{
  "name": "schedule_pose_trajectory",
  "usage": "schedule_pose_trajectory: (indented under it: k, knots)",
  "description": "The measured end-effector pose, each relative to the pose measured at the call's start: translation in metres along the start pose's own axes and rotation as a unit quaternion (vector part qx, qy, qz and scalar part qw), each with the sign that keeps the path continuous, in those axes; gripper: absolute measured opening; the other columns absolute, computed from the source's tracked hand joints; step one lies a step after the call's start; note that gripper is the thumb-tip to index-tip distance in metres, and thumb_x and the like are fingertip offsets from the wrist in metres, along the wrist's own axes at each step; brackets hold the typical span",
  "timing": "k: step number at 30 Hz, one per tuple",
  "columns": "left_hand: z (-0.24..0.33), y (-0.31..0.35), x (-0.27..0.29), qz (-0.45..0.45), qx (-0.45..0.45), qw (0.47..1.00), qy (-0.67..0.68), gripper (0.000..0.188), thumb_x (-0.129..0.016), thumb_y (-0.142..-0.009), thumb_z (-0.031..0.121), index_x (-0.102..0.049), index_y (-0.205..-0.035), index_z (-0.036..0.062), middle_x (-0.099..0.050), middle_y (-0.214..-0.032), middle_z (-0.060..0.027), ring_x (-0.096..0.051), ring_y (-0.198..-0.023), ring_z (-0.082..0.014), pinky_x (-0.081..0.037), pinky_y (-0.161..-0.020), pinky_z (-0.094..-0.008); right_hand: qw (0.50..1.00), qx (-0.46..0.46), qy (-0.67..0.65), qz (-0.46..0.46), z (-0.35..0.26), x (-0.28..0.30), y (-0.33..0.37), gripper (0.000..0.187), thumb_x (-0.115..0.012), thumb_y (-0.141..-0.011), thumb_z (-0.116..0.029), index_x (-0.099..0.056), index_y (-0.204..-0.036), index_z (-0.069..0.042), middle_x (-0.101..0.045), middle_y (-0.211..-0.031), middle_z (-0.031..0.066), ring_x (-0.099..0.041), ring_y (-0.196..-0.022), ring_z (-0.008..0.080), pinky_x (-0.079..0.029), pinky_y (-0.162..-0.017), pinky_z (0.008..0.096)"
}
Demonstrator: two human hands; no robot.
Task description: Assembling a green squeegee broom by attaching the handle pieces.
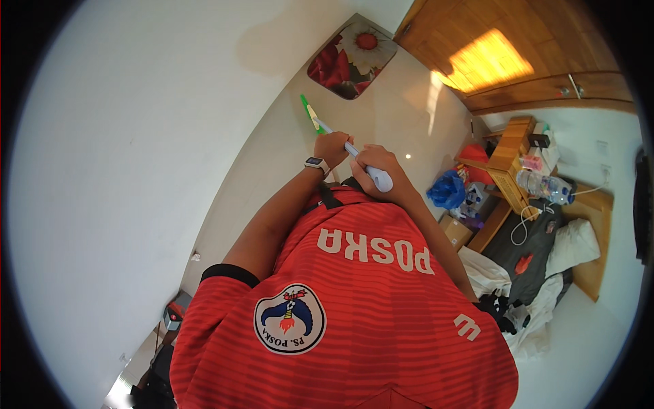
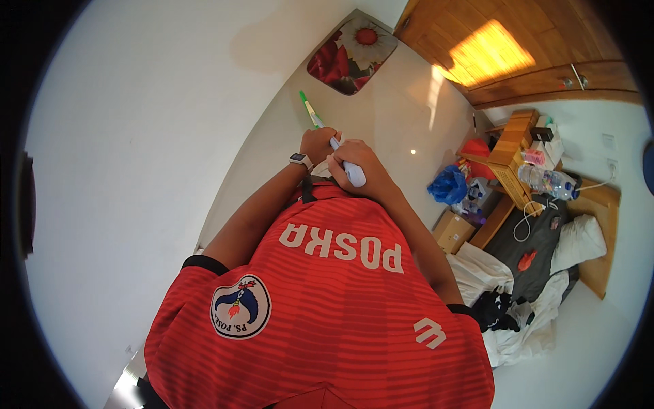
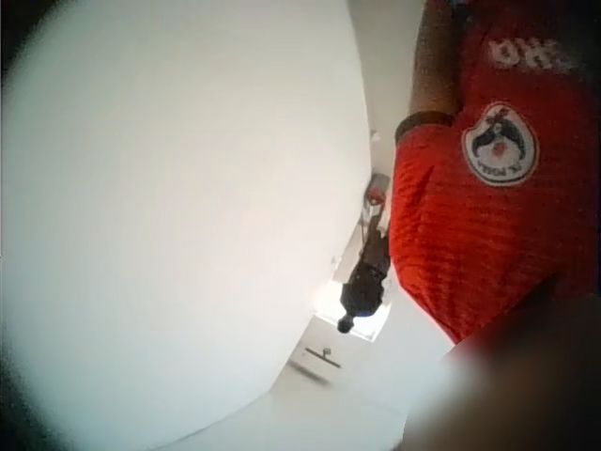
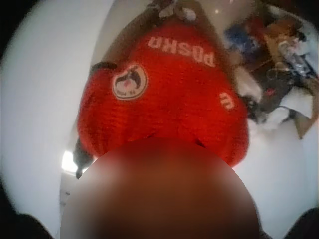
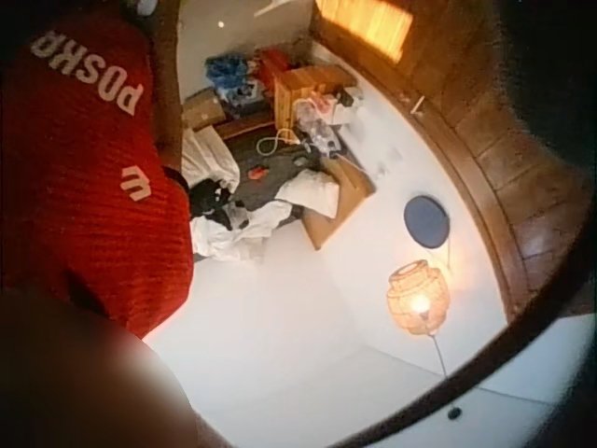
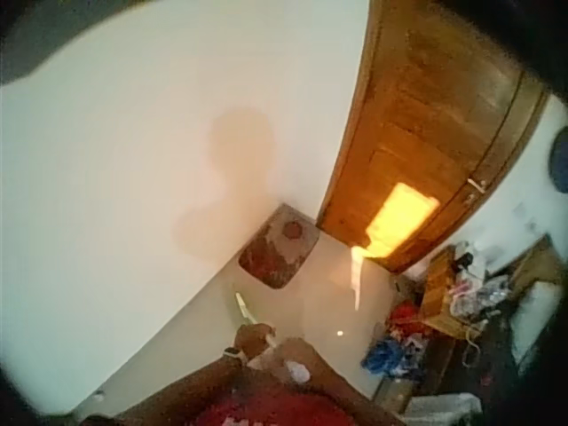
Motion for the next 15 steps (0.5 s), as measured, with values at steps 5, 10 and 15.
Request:
schedule_pose_trajectory:
  k: [5,10,15]
  knots:
    - [0.044,-0.011,-0.011,-0.06,-0.037,0.997,0.038,0.027,-0.056,-0.095,0.032,-0.067,-0.081,0.0119,-0.069,-0.084,-0.0099,-0.067,-0.082,-0.0314,-0.049,-0.066,-0.0479,0.999,-0.004,0.051,0.009,-0.003,0.025,0.018,0.016,-0.065,-0.085,-0.005,-0.057,-0.071,-0.004,-0.056,-0.065,0.0096,-0.058,-0.066,0.029,-0.047,-0.092,0.0414]
    - [0.079,-0.022,-0.081,-0.21,-0.171,0.95,0.155,0.019,-0.059,-0.092,0.026,-0.066,-0.1,0.0099,-0.066,-0.111,-0.0123,-0.064,-0.101,-0.0318,-0.051,-0.079,-0.0423,0.99,-0.073,0.116,-0.013,0.01,0.054,0.046,0.018,-0.063,-0.085,-0.014,-0.063,-0.069,-0.007,-0.065,-0.07,0.0102,-0.061,-0.071,0.0305,-0.047,-0.081,0.0439]
    - [0.126,-0.013,-0.136,-0.25,-0.355,0.785,0.441,0.029,-0.064,-0.087,0.018,-0.063,-0.114,0.0069,-0.061,-0.127,-0.0128,-0.061,-0.109,-0.0298,-0.048,-0.093,-0.0389,0.987,-0.116,0.08,-0.071,0.04,0.078,0.083,0.015,-0.065,-0.087,-0.019,-0.062,-0.077,-0.008,-0.063,-0.075,0.0086,-0.061,-0.079,0.0305,-0.046,-0.076,0.0419]
Point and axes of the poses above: each hand's wrist, its own y-axis away from the middle knuckle, its own x-axis out of the back of the hand, z = x × y, the point moved 3 cm from there along -y, towards the middle knuckle
